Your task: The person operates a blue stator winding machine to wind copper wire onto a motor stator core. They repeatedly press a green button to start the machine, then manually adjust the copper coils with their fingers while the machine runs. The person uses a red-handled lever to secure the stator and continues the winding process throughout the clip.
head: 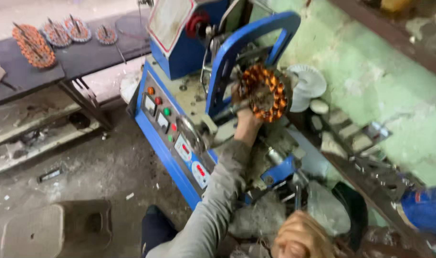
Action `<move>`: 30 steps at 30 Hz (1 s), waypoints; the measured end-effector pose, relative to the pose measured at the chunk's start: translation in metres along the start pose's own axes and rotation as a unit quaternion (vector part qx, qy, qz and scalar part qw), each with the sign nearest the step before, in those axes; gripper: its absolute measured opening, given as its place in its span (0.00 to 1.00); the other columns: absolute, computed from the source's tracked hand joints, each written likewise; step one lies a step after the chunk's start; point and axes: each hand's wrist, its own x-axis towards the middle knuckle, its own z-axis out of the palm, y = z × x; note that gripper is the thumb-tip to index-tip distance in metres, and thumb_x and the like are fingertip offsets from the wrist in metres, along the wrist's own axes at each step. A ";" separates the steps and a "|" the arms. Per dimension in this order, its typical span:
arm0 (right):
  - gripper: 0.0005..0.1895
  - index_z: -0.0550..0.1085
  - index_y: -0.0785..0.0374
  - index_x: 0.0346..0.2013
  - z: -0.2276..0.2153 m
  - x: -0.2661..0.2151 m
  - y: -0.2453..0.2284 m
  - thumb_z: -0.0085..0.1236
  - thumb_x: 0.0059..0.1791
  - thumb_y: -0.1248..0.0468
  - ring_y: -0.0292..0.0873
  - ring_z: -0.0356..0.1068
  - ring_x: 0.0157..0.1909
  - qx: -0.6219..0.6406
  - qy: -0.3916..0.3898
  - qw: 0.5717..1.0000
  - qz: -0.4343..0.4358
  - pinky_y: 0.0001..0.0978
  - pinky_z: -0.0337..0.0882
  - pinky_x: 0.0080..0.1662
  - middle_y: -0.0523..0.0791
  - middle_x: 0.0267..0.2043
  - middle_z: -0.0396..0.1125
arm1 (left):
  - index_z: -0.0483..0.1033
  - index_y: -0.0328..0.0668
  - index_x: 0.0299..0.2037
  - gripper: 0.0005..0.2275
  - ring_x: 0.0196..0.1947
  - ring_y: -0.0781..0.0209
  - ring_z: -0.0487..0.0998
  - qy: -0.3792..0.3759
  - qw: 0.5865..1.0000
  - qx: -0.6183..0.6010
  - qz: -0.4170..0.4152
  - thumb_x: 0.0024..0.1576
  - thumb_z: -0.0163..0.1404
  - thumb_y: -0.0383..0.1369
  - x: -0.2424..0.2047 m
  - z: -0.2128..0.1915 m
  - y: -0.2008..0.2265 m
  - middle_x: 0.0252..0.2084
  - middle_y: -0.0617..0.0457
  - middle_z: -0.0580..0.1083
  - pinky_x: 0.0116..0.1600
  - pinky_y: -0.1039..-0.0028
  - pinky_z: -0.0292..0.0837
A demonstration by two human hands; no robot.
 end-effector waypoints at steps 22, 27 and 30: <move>0.10 0.70 0.60 0.28 0.018 -0.026 0.005 0.65 0.43 0.63 0.41 0.73 0.27 -0.033 0.014 0.996 -0.085 0.32 0.75 0.33 0.43 0.24 0.69 | 0.71 0.43 0.61 0.26 0.58 0.46 0.75 0.149 0.980 0.136 -0.006 0.62 0.43 0.54 0.001 0.039 0.010 0.58 0.44 0.73 0.65 0.52 0.69; 0.11 0.71 0.62 0.29 0.019 -0.038 0.019 0.67 0.43 0.63 0.41 0.74 0.27 -0.030 0.026 0.996 -0.081 0.31 0.77 0.34 0.43 0.25 0.70 | 0.72 0.42 0.59 0.24 0.56 0.48 0.75 0.141 0.980 0.141 0.005 0.64 0.45 0.53 0.008 0.014 0.012 0.56 0.46 0.73 0.63 0.55 0.71; 0.11 0.72 0.63 0.30 0.006 -0.051 0.029 0.67 0.42 0.63 0.42 0.75 0.28 0.005 0.020 0.997 -0.072 0.30 0.78 0.34 0.44 0.26 0.71 | 0.72 0.42 0.58 0.23 0.54 0.49 0.76 0.125 0.986 0.112 -0.002 0.64 0.44 0.51 0.004 0.003 0.008 0.55 0.47 0.74 0.61 0.56 0.72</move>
